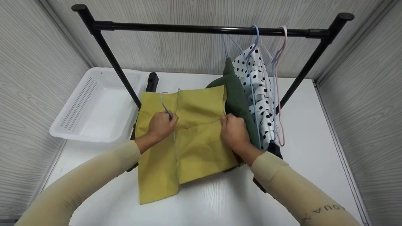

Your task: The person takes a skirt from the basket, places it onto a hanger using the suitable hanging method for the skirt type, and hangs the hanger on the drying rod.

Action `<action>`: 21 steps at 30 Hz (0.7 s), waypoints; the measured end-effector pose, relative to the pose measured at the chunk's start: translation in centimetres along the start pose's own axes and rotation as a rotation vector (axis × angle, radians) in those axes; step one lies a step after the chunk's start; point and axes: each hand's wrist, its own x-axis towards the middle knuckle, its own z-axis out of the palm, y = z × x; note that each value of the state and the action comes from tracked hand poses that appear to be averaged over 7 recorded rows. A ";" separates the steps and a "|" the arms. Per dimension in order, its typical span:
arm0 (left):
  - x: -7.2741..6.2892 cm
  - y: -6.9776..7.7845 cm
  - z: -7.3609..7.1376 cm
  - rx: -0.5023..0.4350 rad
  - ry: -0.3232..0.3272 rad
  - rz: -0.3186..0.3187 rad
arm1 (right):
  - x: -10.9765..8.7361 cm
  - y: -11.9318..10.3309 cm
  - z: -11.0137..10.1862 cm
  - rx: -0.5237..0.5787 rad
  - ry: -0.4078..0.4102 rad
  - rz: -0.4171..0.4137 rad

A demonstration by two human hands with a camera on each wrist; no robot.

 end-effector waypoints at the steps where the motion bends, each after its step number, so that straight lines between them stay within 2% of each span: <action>1: 0.2 -0.1 -0.6 0.008 -0.002 -0.004 | 0.1 0.1 -0.3 -0.027 -0.030 0.009; 3: 0.5 0.0 -1.7 -0.006 -0.017 -0.021 | 0.1 0.1 -1.0 -0.122 -0.145 0.023; 6: 0.7 1.2 -3.4 -0.047 -0.057 -0.053 | -0.1 -0.3 -1.7 -0.262 -0.338 0.004; 8: 1.0 2.7 -4.6 -0.069 -0.074 -0.064 | -0.6 -1.4 -1.9 -0.247 -0.422 -0.084; 9: 1.1 3.7 -5.2 -0.065 -0.077 -0.060 | -0.9 -2.2 -1.9 -0.182 -0.452 -0.132; 13: 2.0 7.7 -7.7 -0.022 -0.067 -0.002 | -2.6 -6.8 -1.9 0.201 -0.461 -0.346; 15: 2.6 9.3 -8.8 0.006 -0.054 0.027 | -3.5 -9.0 -2.0 0.335 -0.465 -0.358; 18: 3.4 11.2 -9.9 0.026 -0.037 0.053 | -4.3 -11.3 -2.5 0.388 -0.395 -0.279; 21: 3.8 12.6 -10.7 0.029 -0.016 0.093 | -4.7 -12.3 -3.3 0.320 -0.272 -0.202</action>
